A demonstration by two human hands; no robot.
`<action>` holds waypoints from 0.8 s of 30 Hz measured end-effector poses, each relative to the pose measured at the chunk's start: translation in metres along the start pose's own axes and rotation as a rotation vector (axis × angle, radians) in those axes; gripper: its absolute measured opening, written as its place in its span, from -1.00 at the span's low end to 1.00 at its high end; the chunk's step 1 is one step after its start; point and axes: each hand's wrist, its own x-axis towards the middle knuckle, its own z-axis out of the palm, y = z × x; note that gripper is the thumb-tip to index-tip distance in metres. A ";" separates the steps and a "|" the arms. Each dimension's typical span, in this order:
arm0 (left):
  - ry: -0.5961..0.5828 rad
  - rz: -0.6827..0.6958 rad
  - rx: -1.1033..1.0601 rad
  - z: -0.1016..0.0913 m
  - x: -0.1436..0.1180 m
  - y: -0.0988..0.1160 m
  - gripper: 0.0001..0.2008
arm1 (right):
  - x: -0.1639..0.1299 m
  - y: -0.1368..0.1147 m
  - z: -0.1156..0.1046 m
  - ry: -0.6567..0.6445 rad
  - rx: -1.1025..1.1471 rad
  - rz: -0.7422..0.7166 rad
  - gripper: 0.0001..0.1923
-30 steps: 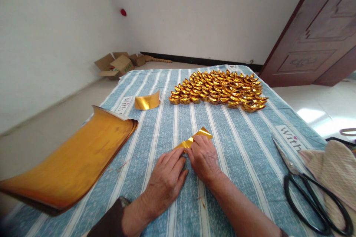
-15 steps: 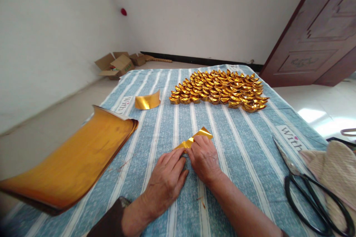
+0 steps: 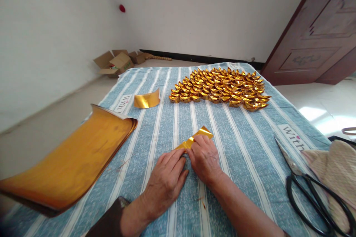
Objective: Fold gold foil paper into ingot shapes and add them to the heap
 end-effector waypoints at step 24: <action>0.024 0.015 0.019 0.002 0.000 0.001 -0.84 | 0.000 -0.002 -0.001 -0.032 0.028 0.047 -0.77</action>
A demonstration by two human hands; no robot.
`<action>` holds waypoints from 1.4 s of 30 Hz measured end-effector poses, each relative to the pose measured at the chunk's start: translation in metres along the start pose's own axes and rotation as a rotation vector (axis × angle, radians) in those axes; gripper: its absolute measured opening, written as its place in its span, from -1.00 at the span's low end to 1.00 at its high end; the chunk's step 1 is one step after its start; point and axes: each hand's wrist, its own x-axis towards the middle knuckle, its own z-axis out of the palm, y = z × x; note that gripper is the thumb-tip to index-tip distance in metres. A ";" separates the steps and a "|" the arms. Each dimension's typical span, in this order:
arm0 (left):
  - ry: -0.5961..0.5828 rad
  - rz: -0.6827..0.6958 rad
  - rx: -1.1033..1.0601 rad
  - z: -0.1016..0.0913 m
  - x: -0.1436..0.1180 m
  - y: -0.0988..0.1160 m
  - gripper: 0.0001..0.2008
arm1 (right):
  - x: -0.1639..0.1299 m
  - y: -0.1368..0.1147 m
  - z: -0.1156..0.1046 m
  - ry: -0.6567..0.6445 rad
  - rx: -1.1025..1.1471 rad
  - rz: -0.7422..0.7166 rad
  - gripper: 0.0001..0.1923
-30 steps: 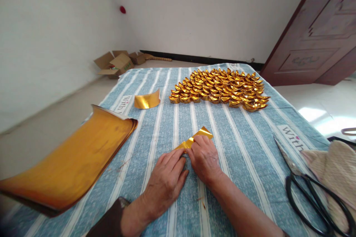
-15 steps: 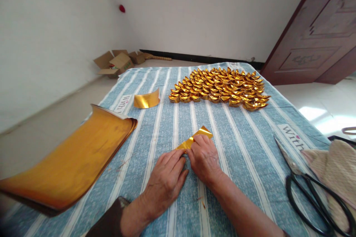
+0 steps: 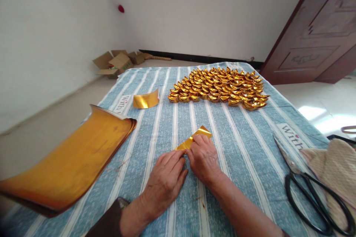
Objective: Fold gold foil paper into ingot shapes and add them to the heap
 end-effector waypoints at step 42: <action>-0.025 -0.061 0.019 0.000 -0.002 -0.002 -0.75 | 0.002 -0.002 -0.001 0.007 0.009 0.008 -0.78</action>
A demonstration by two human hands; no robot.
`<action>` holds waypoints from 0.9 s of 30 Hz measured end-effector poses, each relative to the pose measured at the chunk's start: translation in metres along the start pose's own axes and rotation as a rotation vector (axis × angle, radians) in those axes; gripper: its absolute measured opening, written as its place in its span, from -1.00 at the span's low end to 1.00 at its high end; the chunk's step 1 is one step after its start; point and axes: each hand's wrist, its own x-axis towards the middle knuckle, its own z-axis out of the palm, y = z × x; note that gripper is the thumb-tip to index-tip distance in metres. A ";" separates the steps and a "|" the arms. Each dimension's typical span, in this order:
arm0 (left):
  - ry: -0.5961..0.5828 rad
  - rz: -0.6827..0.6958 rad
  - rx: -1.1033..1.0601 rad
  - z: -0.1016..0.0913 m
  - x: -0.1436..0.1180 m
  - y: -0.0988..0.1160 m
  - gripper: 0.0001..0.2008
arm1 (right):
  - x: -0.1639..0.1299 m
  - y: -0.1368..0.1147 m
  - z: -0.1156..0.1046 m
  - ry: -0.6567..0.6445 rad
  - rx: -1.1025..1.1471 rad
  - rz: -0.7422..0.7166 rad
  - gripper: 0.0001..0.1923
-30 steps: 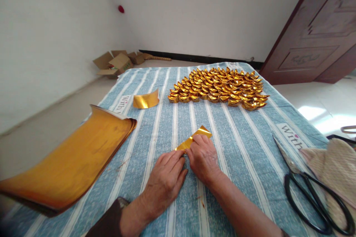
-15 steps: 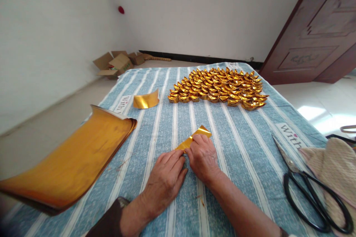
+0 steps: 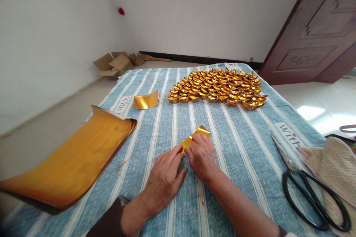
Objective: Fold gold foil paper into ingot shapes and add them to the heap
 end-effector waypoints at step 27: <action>-0.104 -0.020 0.078 -0.002 0.004 0.000 -0.68 | -0.001 0.005 0.006 0.023 -0.036 -0.022 -0.79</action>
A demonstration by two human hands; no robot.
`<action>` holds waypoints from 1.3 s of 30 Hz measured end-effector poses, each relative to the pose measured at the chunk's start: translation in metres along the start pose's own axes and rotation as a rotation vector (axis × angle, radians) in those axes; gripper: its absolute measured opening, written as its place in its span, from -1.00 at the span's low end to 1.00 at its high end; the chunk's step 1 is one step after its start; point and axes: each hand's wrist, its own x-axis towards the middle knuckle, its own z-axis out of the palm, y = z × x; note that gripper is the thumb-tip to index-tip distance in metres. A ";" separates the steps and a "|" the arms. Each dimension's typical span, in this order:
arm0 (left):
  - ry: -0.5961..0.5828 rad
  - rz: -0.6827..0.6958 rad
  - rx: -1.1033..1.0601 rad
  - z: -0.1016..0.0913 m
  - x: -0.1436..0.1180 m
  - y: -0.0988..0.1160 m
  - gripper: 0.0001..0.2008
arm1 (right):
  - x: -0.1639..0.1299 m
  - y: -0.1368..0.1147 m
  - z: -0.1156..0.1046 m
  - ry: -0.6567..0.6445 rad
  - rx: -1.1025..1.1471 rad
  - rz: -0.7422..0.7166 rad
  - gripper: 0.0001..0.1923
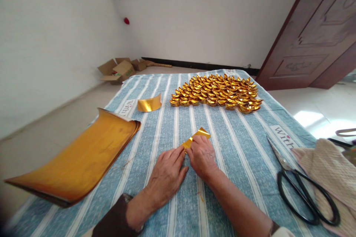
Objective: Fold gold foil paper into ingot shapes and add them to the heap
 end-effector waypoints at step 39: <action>-0.102 -0.049 0.023 0.004 -0.005 -0.003 -0.57 | -0.001 0.000 0.003 -0.049 0.080 0.051 -0.83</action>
